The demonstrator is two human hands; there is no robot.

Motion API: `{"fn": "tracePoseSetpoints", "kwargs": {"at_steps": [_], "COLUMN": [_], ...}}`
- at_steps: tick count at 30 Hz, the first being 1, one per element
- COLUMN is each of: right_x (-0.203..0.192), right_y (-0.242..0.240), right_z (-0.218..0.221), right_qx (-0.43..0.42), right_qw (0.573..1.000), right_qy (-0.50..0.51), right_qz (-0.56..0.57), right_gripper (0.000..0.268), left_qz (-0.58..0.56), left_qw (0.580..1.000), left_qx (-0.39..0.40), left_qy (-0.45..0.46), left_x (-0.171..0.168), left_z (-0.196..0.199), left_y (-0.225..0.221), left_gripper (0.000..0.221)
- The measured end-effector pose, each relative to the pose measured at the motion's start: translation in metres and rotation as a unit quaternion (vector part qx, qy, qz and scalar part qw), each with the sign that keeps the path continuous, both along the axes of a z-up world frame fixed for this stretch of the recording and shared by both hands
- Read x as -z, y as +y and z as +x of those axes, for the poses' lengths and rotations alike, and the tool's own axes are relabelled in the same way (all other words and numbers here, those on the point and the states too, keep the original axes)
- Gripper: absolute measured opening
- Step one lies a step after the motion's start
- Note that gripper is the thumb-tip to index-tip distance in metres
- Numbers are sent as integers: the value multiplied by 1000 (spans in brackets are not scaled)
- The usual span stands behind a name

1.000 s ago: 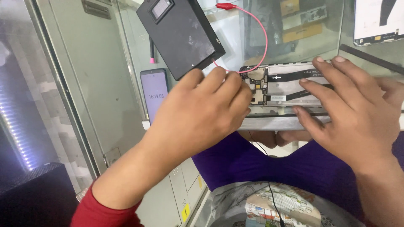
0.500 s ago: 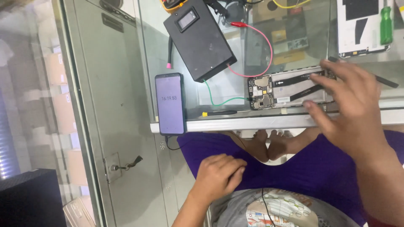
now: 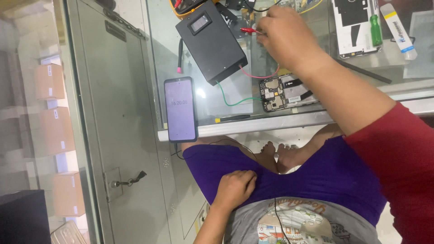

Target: Assembling and testing internal components of a smartphone on a repair bench.

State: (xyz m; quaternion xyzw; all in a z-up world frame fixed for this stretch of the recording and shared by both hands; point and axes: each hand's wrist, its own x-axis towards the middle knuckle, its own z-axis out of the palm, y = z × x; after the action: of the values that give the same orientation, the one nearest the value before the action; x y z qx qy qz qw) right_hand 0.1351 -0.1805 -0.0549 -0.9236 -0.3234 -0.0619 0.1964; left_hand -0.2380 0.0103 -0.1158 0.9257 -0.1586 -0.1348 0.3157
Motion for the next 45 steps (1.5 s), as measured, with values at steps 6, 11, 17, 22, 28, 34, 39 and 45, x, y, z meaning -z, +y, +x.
{"fn": "tracePoseSetpoints", "kwargs": {"at_steps": [6, 11, 17, 22, 28, 34, 39, 45], "right_x": [-48, -67, -61, -62, -67, -44, -39, -45], "right_y": [-20, -55, -73, -82, -83, -98, -95, -93], "right_z": [-27, -48, -39, -18, -10, -7, -3, -6], "right_qx": [13, -82, -138, -202, -370, -300, -280, -275], "right_qw": [982, 934, 933, 933, 888, 928, 931, 932], "right_qy": [113, 213, 262, 289, 218, 198, 218, 209], "right_qz": [149, 274, 206, 66, 166, 98, 89, 113], "right_gripper": [5, 34, 21, 24, 16, 14, 12, 13], "left_qz": [-1, 9, 13, -18, 45, 130, 94, 256], "left_qw": [1000, 1000, 1000, 989, 958, 941, 936, 930], "left_qx": [-7, -10, 6, 25, -100, -142, -229, -131], "left_qy": [-9, 18, -9, -147, -266, -279, -250, -230], "left_x": [7, 6, -16, -100, -156, -152, -147, -124], "left_z": [0, 8, 32, 78, 135, 152, 141, 135], "left_y": [2, 0, -6, -7, 3, 8, 21, 17], "left_gripper": [17, 17, 16, 11, 17, 11, 11, 25]}}
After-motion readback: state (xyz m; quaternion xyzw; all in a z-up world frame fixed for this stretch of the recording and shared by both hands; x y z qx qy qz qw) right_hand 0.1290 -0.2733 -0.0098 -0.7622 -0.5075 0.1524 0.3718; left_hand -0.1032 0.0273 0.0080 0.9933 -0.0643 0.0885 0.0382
